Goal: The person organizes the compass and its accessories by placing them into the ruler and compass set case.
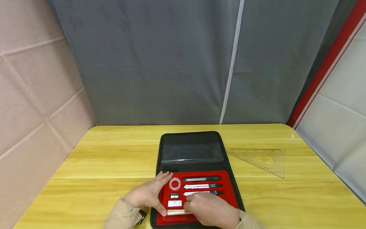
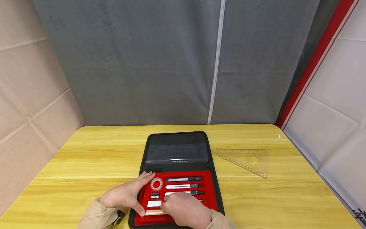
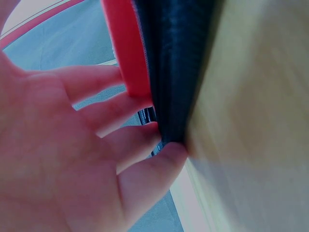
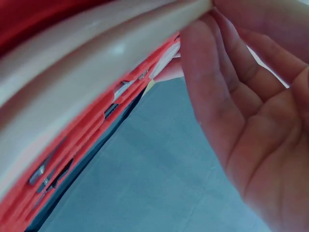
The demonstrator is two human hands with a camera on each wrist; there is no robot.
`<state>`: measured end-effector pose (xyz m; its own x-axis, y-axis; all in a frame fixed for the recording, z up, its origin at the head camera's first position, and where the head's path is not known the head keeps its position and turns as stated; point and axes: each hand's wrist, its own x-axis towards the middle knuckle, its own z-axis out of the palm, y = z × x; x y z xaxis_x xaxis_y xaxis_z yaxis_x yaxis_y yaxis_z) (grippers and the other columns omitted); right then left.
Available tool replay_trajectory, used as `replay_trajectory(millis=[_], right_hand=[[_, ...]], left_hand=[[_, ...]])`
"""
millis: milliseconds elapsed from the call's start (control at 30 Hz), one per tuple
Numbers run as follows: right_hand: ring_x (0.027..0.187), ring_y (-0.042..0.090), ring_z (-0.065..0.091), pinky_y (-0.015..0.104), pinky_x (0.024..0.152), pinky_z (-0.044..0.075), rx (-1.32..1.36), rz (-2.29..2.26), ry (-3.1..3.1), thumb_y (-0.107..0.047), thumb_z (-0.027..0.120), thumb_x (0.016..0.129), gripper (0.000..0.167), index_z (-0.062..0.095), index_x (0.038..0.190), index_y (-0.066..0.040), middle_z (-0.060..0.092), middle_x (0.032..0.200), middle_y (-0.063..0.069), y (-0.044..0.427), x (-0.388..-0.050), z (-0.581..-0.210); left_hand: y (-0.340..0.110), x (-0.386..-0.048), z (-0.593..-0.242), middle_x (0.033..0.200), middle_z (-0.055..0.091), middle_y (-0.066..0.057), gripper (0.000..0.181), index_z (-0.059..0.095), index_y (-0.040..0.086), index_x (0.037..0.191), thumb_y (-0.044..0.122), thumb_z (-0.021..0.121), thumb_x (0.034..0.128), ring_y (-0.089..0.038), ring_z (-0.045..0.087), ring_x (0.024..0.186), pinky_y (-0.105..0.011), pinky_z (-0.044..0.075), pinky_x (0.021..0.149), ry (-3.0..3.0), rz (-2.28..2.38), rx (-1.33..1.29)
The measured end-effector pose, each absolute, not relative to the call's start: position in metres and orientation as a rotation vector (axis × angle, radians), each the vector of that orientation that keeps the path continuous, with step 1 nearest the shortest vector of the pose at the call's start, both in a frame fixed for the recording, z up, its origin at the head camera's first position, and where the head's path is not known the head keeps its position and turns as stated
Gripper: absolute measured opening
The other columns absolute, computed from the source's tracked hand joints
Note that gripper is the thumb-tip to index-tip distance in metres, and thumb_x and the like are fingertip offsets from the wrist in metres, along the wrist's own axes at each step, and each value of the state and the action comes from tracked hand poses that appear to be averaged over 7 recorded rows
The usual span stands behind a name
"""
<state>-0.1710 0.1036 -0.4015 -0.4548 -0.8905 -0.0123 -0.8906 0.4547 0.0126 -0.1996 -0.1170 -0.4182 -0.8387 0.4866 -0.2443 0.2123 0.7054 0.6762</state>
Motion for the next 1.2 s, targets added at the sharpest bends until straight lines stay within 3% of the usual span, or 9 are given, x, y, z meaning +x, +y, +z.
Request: replay_trajectory(millis=[767, 967, 1200], right_hand=[[0.055, -0.004, 0.049, 0.013, 0.059, 0.048, -1.496, 0.09, 2.761, -0.029, 0.075, 0.073, 0.018, 0.071, 0.091, -0.026, 0.064, 0.074, -0.017, 0.102, -0.171, -0.407], [0.054, -0.001, 0.044, 0.016, 0.056, 0.044, -1.361, 0.032, 2.746, -0.027, 0.074, 0.074, 0.008, 0.067, 0.079, -0.026, 0.057, 0.065, -0.017, 0.109, -0.169, -0.401], [0.052, 0.003, 0.041, 0.018, 0.057, 0.043, -1.125, -0.01, 2.751, -0.024, 0.076, 0.072, 0.014, 0.062, 0.066, -0.023, 0.052, 0.057, -0.013, 0.121, -0.17, -0.392]], left_hand=[[-0.118, -0.2, -0.42, 0.144, 0.026, -0.016, 0.105, 0.029, 0.006, 0.141, 0.027, 0.085, 0.0549, -0.039, 0.015, 0.132, -0.043, 0.051, 0.081, 2.504, 0.925, 0.515], [-0.119, -0.2, -0.421, 0.143, 0.027, -0.014, 0.105, 0.029, 0.006, 0.14, 0.027, 0.085, 0.0546, -0.038, 0.015, 0.132, -0.043, 0.05, 0.083, 2.498, 0.935, 0.52], [-0.118, -0.2, -0.42, 0.144, 0.025, -0.016, 0.105, 0.029, 0.006, 0.141, 0.027, 0.086, 0.0549, -0.039, 0.015, 0.132, -0.043, 0.051, 0.081, 2.497, 0.938, 0.514]])
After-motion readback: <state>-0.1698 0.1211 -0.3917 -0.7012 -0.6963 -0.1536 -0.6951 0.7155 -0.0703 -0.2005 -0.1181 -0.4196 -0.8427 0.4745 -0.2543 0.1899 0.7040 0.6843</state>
